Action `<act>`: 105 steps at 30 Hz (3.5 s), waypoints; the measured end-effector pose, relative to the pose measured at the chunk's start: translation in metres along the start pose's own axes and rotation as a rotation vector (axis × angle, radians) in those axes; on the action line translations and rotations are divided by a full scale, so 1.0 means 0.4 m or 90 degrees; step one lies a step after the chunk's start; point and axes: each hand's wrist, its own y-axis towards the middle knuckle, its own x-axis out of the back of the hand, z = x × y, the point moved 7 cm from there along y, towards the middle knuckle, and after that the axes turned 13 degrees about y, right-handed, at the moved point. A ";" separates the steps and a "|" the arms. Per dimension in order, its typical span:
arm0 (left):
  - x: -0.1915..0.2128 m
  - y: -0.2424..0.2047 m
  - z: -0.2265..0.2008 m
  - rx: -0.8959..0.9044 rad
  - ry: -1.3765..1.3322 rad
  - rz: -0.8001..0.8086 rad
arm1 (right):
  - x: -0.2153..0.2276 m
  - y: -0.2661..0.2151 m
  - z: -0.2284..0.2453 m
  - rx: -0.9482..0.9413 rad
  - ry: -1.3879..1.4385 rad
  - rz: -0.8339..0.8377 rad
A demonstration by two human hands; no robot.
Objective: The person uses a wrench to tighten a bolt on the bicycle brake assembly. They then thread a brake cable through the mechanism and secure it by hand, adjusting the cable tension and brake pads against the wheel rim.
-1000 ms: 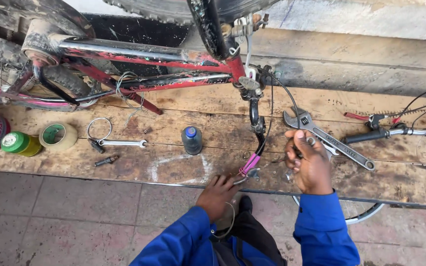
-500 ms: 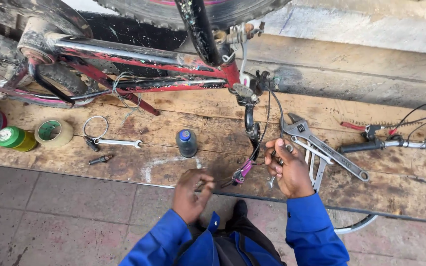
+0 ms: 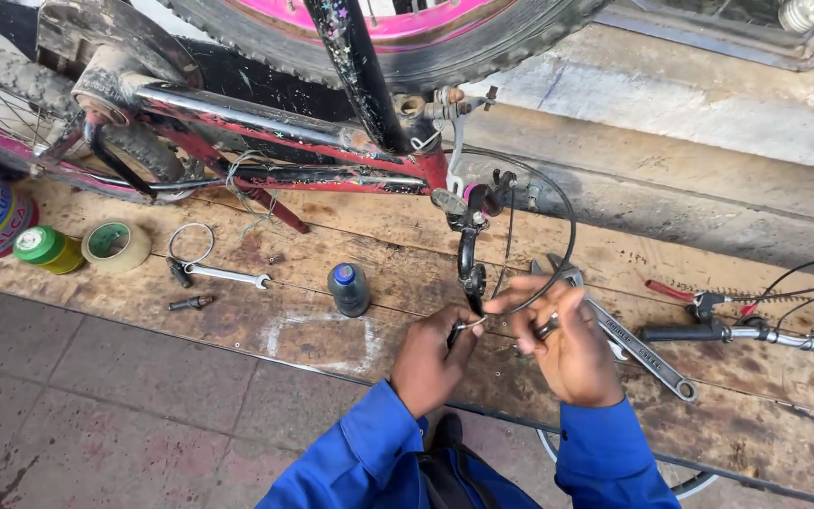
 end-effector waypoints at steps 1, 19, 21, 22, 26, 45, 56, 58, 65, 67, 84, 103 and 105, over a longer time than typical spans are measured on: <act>0.002 0.009 -0.014 0.001 0.000 -0.003 | -0.033 0.003 0.013 -0.001 0.000 0.003; -0.029 -0.007 -0.005 -0.179 0.085 -0.159 | -0.127 -0.049 0.046 0.143 -0.157 -0.057; -0.021 -0.007 -0.010 -0.212 0.100 -0.169 | -0.119 -0.051 0.039 0.120 -0.161 -0.082; -0.015 -0.010 -0.011 -0.211 0.105 -0.174 | -0.125 -0.043 0.048 0.121 -0.158 -0.075; -0.040 -0.013 0.012 -0.154 0.060 -0.090 | -0.130 -0.021 0.061 0.081 -0.250 -0.022; -0.066 0.031 0.028 -0.103 0.115 0.021 | 0.142 -0.022 -0.031 0.000 -0.307 -0.337; -0.027 0.080 -0.034 -0.072 0.091 -0.020 | 0.134 0.018 -0.013 -0.012 -0.370 -0.212; -0.007 0.084 -0.050 -0.066 0.078 -0.042 | 0.103 0.036 -0.005 -0.025 -0.386 -0.151; 0.121 0.067 -0.093 -0.079 0.043 -0.156 | -0.064 0.077 0.036 0.061 -0.359 0.021; 0.161 0.074 -0.104 -0.097 0.038 -0.174 | -0.110 0.094 0.057 0.086 -0.346 0.021; 0.372 0.152 -0.236 -0.232 0.042 -0.405 | -0.179 0.236 0.217 0.330 -0.366 -0.066; 0.310 0.176 -0.272 -0.170 -0.063 -0.438 | -0.179 0.551 0.272 0.334 -0.274 0.086; 0.310 0.178 -0.280 -0.188 -0.022 -0.435 | -0.166 0.574 0.257 0.289 -0.249 0.081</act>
